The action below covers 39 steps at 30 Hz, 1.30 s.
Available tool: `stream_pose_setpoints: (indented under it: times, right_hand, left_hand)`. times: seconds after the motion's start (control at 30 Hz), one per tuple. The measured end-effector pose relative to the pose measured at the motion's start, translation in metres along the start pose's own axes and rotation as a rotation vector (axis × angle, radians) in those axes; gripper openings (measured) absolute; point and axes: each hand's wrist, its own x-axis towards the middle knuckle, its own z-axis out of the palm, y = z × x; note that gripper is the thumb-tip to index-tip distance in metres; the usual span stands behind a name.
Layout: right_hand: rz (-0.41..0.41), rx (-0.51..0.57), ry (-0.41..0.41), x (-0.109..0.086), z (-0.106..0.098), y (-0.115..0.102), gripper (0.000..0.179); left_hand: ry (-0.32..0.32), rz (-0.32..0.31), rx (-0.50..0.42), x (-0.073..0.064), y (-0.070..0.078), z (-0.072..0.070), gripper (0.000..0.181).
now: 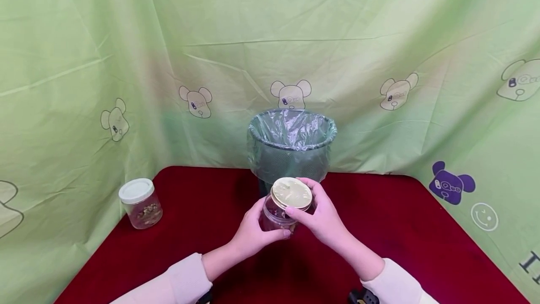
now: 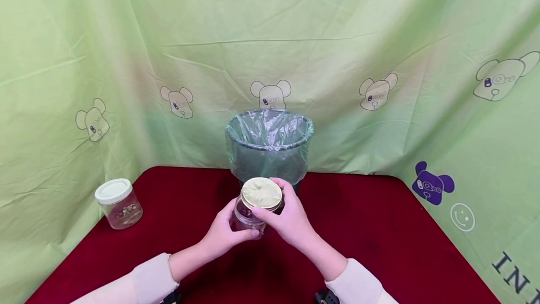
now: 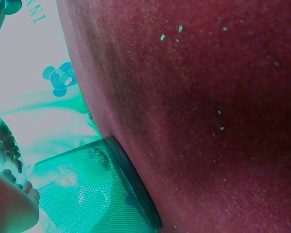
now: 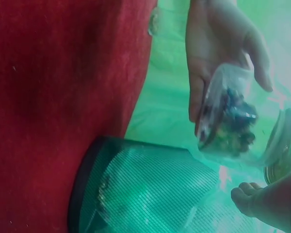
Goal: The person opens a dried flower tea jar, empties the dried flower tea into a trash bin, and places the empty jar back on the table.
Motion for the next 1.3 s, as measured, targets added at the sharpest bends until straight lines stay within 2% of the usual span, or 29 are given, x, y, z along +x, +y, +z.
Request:
stream_pose_setpoints:
  times: [0.17,0.4,0.63,0.9,1.03,1.3]
  right_hand:
    - [-0.016,0.019,0.030,0.002,-0.010,-0.001,0.063]
    - [0.005,-0.038,0.086,0.001,-0.023,0.003,0.062]
    - [0.031,-0.076,0.088,0.001,-0.036,0.010,0.061]
    - [0.079,-0.205,0.098,-0.002,-0.053,0.025,0.061]
    - [0.103,-0.268,0.099,-0.004,-0.061,0.032,0.060]
    - [0.208,-0.415,0.073,-0.007,-0.069,0.048,0.069]
  left_hand:
    - [-0.016,0.021,-0.037,0.000,-0.008,-0.004,0.077]
    - [-0.007,0.033,-0.018,0.002,-0.011,-0.008,0.077]
    - [-0.001,0.052,-0.023,0.003,-0.013,-0.010,0.074]
    - [0.008,0.024,-0.013,0.006,-0.014,-0.011,0.075]
    - [0.009,0.030,-0.015,0.007,-0.013,-0.012,0.077]
    - [0.016,0.018,0.004,0.008,-0.016,-0.013,0.076]
